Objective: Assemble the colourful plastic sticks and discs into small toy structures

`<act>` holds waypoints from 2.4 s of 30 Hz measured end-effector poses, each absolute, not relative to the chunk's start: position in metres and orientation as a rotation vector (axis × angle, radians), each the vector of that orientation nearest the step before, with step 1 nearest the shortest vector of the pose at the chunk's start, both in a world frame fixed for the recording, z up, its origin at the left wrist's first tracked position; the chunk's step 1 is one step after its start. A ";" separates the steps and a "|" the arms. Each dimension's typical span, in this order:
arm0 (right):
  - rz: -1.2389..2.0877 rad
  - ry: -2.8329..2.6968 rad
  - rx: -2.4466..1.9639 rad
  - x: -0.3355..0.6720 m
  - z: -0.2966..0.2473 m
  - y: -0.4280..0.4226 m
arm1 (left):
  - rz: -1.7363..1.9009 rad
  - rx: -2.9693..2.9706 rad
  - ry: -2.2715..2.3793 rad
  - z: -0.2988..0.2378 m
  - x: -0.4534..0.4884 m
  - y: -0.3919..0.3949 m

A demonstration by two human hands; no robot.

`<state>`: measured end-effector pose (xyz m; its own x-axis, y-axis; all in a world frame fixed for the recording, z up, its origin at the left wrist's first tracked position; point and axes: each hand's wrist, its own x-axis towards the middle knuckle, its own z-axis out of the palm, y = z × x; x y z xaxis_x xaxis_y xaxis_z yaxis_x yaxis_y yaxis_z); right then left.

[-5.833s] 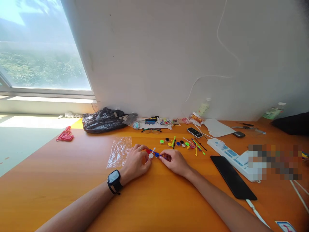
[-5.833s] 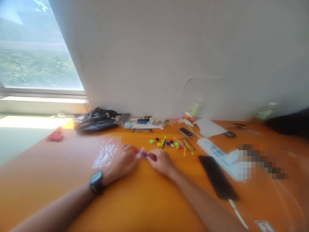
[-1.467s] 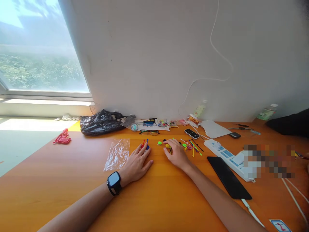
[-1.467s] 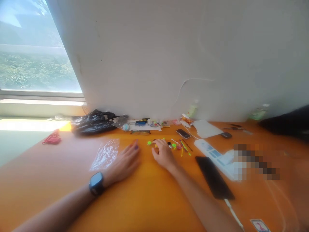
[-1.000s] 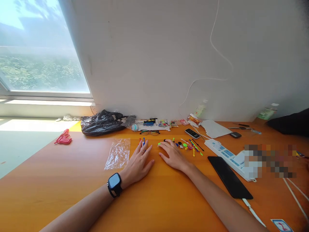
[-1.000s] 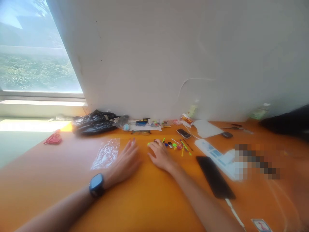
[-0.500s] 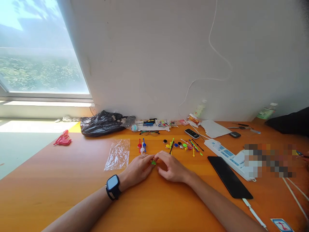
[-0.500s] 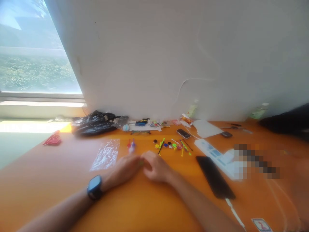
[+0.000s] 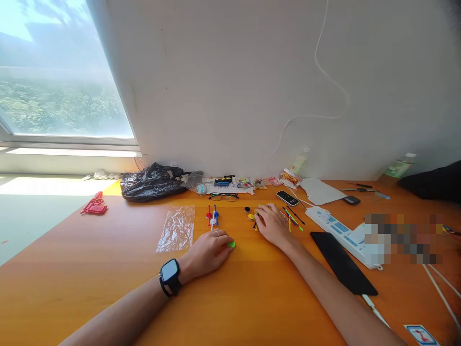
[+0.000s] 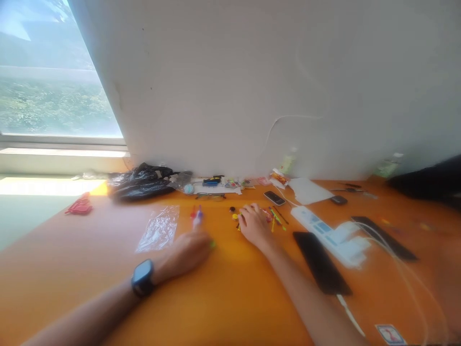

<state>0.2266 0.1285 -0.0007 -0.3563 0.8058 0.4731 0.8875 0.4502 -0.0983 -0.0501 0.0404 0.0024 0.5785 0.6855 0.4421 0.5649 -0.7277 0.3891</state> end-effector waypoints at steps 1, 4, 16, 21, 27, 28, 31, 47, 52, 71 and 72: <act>-0.234 -2.270 -1.425 0.226 -0.002 0.128 | 0.846 2.604 1.053 0.002 -0.050 0.041; -0.206 -2.303 -1.438 0.226 -0.007 0.128 | 0.804 2.599 1.066 0.002 -0.051 0.041; -0.083 -2.282 -1.289 0.229 -0.017 0.134 | 0.825 2.606 1.062 -0.002 -0.052 0.043; -0.013 -2.269 -1.278 0.225 -0.014 0.131 | 0.817 2.612 1.073 0.000 -0.051 0.042; 0.065 -2.268 -1.259 0.222 -0.012 0.131 | 0.809 2.619 1.081 0.002 -0.051 0.041; 0.070 -2.262 -1.255 0.222 -0.012 0.131 | 0.813 2.624 1.077 0.002 -0.051 0.041; 0.085 -2.238 -1.254 0.222 -0.011 0.132 | 0.828 2.628 1.060 0.001 -0.052 0.042; 0.313 -2.321 -0.874 0.192 0.014 0.090 | 0.830 2.655 1.069 -0.002 -0.052 0.043; 0.349 -2.441 -0.931 0.187 0.006 0.085 | 0.843 2.630 1.020 0.000 -0.052 0.041; 0.271 -2.316 -1.101 0.187 0.001 0.088 | 0.789 2.629 1.030 0.002 -0.050 0.038; 0.289 -2.282 -1.109 0.187 0.001 0.088 | 0.788 2.622 1.043 0.002 -0.050 0.038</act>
